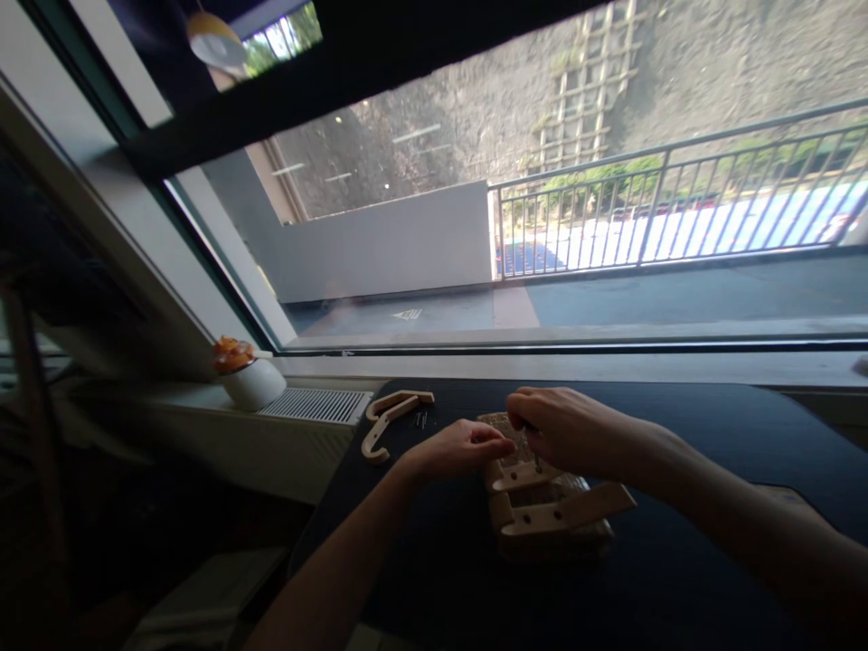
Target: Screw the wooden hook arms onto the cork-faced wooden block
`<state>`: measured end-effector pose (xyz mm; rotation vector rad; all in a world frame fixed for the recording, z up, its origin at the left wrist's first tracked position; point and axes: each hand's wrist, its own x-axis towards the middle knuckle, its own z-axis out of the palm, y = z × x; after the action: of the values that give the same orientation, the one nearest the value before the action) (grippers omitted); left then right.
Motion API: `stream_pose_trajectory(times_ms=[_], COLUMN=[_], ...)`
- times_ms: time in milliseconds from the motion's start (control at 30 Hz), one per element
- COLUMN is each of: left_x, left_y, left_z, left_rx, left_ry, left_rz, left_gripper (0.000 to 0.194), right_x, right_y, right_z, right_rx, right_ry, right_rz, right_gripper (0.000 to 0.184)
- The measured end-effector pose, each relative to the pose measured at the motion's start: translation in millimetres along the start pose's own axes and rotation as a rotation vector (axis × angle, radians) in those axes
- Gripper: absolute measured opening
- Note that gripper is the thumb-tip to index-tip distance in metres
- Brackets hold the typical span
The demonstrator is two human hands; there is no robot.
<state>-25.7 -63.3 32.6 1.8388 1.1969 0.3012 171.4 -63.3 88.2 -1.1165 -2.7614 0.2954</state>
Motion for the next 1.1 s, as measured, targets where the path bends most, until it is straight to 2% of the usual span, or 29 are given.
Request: stream_pose_trajectory(times_ms=[100,167,200,267,333,400,500,633,800,867,900,967,1033,1100], left_x=[-8,-21,-29,-44,-52,-52,-39,-21,-6,-4,-4,-3,3,15], left_y=[-13,-23,-28,-36,-41,-46,-55,-67,-63,-52,-45,-29,-14,-2], left_z=[-2.2,0.0,3.1,13.6,28.6,44.6,62.1,67.6,50.2,34.3,24.7,4.0,-15.2,-29.3], left_rx=[0.020,0.055,0.058,0.045,0.050,0.067,0.133,0.144,0.107,0.050,0.009,-0.060,-0.133,-0.041], left_ry=[0.188,0.241,0.193,0.102,0.116,0.161,0.263,0.323,0.335,0.254,0.172,0.022,-0.029,-0.053], left_rz=[0.007,0.039,0.085,0.147,0.140,0.135,0.217,0.321,0.275,0.216,0.174,0.118,0.073,0.026], left_gripper=[0.033,0.032,0.042,0.078,0.109,0.120,0.115,0.115,0.110,0.115,0.116,0.101,0.074,0.060], right_x=[-2,-4,-4,-3,-2,0,1,4,21,27,28,28,23,18], right_y=[0,0,0,0,1,1,0,2,20,30,34,40,43,46], right_z=[0,0,-1,0,1,3,4,3,2,1,1,1,2,4], right_rx=[-0.027,-0.032,-0.032,-0.036,-0.043,-0.052,-0.051,-0.035,-0.061,-0.063,-0.056,-0.019,0.041,0.110], right_ry=[0.021,0.017,0.015,0.015,0.021,0.028,0.027,0.043,0.080,0.088,0.091,0.099,0.119,0.140], right_rz=[-0.014,-0.001,0.002,-0.001,-0.010,-0.012,-0.007,-0.002,0.018,0.039,0.053,0.082,0.108,0.145], right_gripper=[0.012,0.012,0.012,0.012,0.011,0.010,0.011,0.013,0.016,0.017,0.017,0.019,0.024,0.031])
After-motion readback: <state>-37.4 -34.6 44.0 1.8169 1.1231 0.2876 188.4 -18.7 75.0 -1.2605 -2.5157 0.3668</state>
